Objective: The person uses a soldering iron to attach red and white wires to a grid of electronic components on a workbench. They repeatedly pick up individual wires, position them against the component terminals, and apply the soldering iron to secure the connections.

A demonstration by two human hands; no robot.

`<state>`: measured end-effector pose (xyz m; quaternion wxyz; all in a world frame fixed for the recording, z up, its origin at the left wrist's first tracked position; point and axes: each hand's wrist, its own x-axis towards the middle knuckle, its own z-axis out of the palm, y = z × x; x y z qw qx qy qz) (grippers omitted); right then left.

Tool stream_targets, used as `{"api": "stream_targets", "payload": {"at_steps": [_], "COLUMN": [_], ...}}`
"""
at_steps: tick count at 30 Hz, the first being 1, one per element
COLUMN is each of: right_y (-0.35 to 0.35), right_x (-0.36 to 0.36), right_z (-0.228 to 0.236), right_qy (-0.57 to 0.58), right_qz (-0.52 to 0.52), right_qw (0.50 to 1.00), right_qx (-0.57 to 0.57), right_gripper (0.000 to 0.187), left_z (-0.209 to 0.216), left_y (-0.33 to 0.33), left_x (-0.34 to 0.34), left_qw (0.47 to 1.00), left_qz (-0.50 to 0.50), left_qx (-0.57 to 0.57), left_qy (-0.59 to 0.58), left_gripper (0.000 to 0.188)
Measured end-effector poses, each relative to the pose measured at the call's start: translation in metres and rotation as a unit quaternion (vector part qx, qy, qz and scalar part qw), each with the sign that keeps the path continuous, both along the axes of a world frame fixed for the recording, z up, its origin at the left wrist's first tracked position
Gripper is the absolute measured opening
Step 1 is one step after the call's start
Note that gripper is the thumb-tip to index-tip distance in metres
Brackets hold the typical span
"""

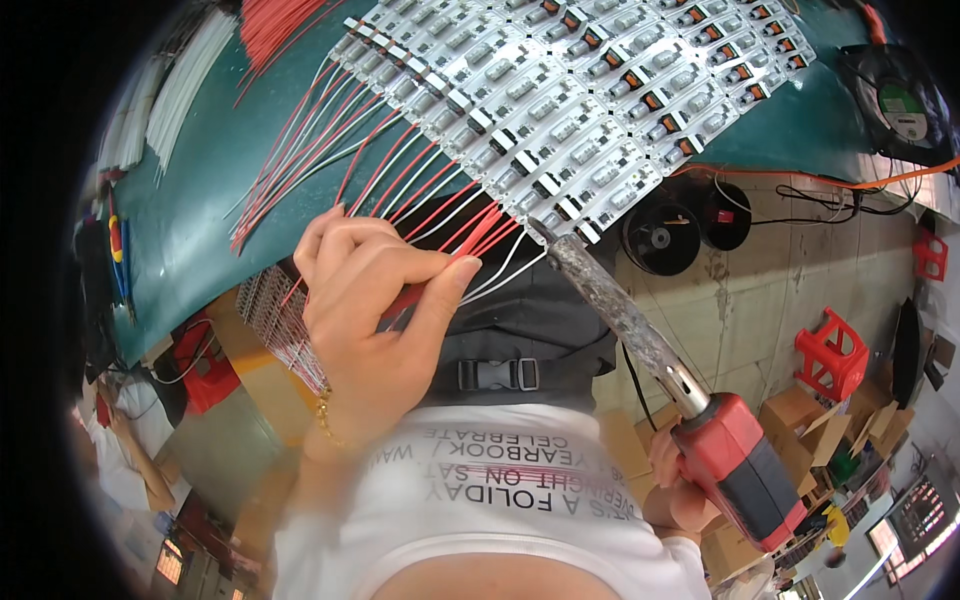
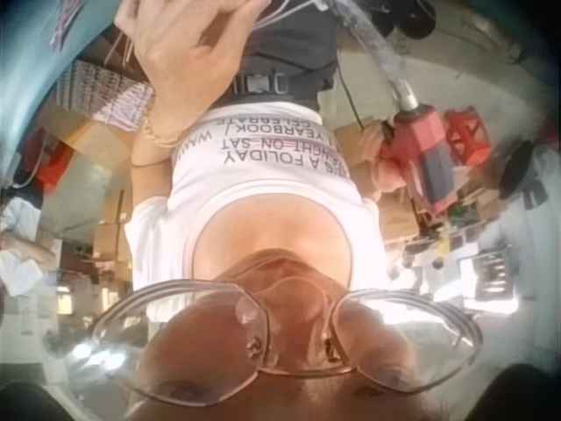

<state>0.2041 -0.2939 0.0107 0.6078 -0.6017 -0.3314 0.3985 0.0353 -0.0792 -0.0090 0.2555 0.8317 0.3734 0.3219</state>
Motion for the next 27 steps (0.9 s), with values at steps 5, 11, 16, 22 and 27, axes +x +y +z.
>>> {"api": "stream_targets", "payload": {"at_steps": [5,11,16,22,27], "right_y": [-0.018,-0.034,0.001,0.001,-0.004], "right_x": [0.008,0.008,0.008,0.008,0.012], "right_z": [-0.015,-0.027,-0.008,-0.003,-0.005], "right_qy": [-0.030,-0.151,-0.039,-0.027,0.046], "right_qz": [-0.012,-0.062,0.023,0.041,0.047], "right_qw": [0.999,0.987,0.999,0.999,0.997], "right_qx": [0.002,-0.011,0.022,0.009,0.046], "right_gripper": [0.070,0.066,0.068,0.073,0.075], "left_z": [0.000,-0.004,-0.003,-0.003,0.010], "left_y": [0.001,-0.001,-0.001,-0.002,-0.002], "left_x": [0.001,0.002,-0.001,0.000,-0.002], "left_qw": [1.000,1.000,1.000,1.000,0.999], "left_qz": [-0.001,0.006,0.012,0.003,-0.011], "left_qx": [0.002,0.010,0.009,0.003,-0.032], "left_qy": [0.006,-0.002,0.008,0.007,-0.008], "left_gripper": [0.013,0.013,0.013,0.012,0.013]}}
